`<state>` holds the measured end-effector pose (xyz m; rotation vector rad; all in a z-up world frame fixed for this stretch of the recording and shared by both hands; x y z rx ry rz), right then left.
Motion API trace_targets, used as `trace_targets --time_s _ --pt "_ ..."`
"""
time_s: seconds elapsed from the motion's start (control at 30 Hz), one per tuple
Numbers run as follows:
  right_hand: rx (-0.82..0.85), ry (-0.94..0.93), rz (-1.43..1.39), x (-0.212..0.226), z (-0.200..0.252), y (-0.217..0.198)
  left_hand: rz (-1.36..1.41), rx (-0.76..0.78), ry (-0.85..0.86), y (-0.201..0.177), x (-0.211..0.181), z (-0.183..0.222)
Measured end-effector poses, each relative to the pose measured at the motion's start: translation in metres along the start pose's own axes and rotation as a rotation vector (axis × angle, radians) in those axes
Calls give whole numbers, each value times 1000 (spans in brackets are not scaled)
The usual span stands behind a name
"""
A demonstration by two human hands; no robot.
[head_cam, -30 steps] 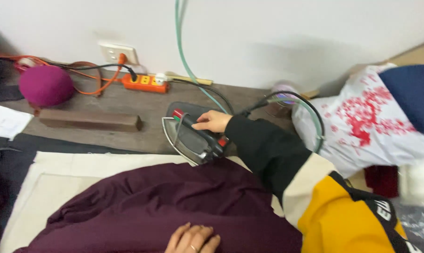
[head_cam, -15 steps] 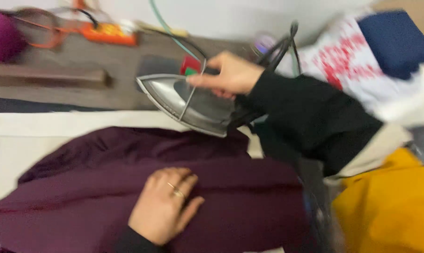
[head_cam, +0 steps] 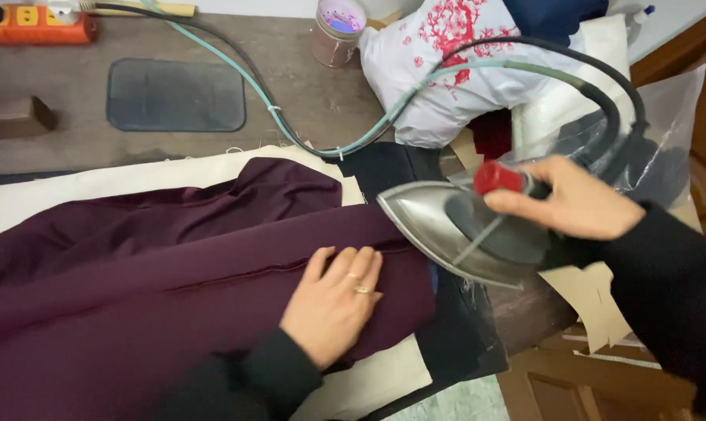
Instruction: A person irons and presses seams on purple fabric pieces using a steam iron and a wooden pressing block at a professional pace.
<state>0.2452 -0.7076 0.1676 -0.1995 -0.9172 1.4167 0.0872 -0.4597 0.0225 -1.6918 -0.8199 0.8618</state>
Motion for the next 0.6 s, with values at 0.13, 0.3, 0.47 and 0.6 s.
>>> trace_targets --time_s 0.13,0.3,0.47,0.6 --pt "-37 265 -79 -8 17 18 -70 110 -42 19 -16 -7" --pt "-62 119 -71 -72 12 33 -87 93 -44 19 -18 -6" --pt "-40 227 -31 -32 10 42 -127 105 -59 14 -19 5" --pt "-9 244 -20 -17 6 42 -113 82 -93 4 -13 21"
Point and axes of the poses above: each hand's wrist, its own z-axis away from the middle knuckle, its own y-axis out of the palm, x = y × z, the point moved 1 cm from there along -z, towards the middle knuckle, and after that the axes turned 15 degrees about x, right-handed, at the moved point
